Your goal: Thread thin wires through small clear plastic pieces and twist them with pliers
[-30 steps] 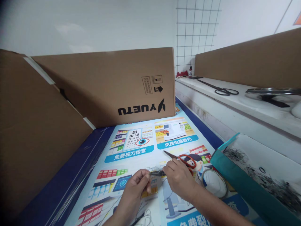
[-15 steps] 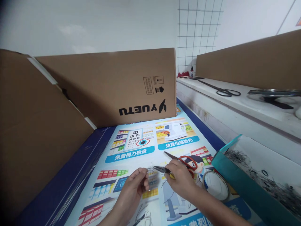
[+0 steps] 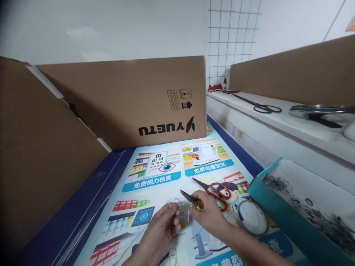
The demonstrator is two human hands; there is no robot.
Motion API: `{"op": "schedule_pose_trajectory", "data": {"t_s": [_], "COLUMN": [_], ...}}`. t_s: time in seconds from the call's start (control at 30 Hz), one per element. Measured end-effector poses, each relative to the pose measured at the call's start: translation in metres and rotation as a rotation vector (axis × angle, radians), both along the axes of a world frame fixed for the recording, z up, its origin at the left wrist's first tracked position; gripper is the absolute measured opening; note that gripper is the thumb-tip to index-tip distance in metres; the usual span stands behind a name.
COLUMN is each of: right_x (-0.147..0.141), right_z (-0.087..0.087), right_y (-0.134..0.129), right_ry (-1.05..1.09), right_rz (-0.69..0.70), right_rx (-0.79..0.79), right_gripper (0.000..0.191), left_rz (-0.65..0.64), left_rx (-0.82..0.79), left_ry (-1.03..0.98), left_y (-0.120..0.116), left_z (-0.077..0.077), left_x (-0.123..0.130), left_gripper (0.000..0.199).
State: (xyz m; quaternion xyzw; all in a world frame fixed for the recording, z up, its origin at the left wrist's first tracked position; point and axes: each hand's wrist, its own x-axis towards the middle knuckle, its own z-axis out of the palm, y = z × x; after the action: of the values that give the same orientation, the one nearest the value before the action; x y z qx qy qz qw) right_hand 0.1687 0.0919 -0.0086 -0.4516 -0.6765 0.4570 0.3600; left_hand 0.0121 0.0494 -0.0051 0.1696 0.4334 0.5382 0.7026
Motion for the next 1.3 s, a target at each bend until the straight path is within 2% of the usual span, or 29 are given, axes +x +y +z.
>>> {"op": "schedule_pose_trajectory", "data": {"t_s": [0.1,0.17,0.27,0.33,0.4,0.57,0.7,0.97,1.3], "right_x": [0.000,0.000,0.001,0.002,0.003,0.002,0.001,0.007,0.007], "right_z": [0.001,0.004,0.007,0.008,0.008,0.011,0.012,0.004,0.006], "right_y": [0.001,0.001,0.001,0.001,0.001,-0.001,-0.002,0.004,0.005], "right_ry": [-0.006,-0.035,-0.087,-0.097,-0.091,-0.053,-0.058,-0.075,-0.004], "right_rz": [-0.002,0.040,0.103,0.097,0.092,0.167,0.213,0.198,0.196], "right_rx": [0.057,0.114,0.170,0.173,0.169,0.187,0.198,0.202,0.093], "right_gripper": [0.030,0.024,0.011,0.011,0.014,0.017,0.014,0.005,0.004], "left_rz": [-0.030,-0.057,-0.066,-0.060,-0.078,-0.126,-0.122,-0.112,-0.180], "left_rx": [0.000,0.018,0.103,0.169,0.189,0.093,0.079,0.085,0.101], "left_ry": [0.034,0.107,0.329,0.501,0.583,0.408,0.300,0.311,0.349], "left_y": [0.000,-0.001,-0.002,-0.003,-0.003,-0.002,-0.003,-0.001,-0.002], "left_z": [-0.001,0.000,0.007,0.013,0.017,0.015,0.012,0.012,0.013], "left_x": [0.000,0.000,-0.001,-0.003,-0.005,-0.007,-0.006,-0.007,-0.006], "left_gripper": [0.026,0.026,0.024,0.020,0.018,0.022,0.023,0.022,0.024]}}
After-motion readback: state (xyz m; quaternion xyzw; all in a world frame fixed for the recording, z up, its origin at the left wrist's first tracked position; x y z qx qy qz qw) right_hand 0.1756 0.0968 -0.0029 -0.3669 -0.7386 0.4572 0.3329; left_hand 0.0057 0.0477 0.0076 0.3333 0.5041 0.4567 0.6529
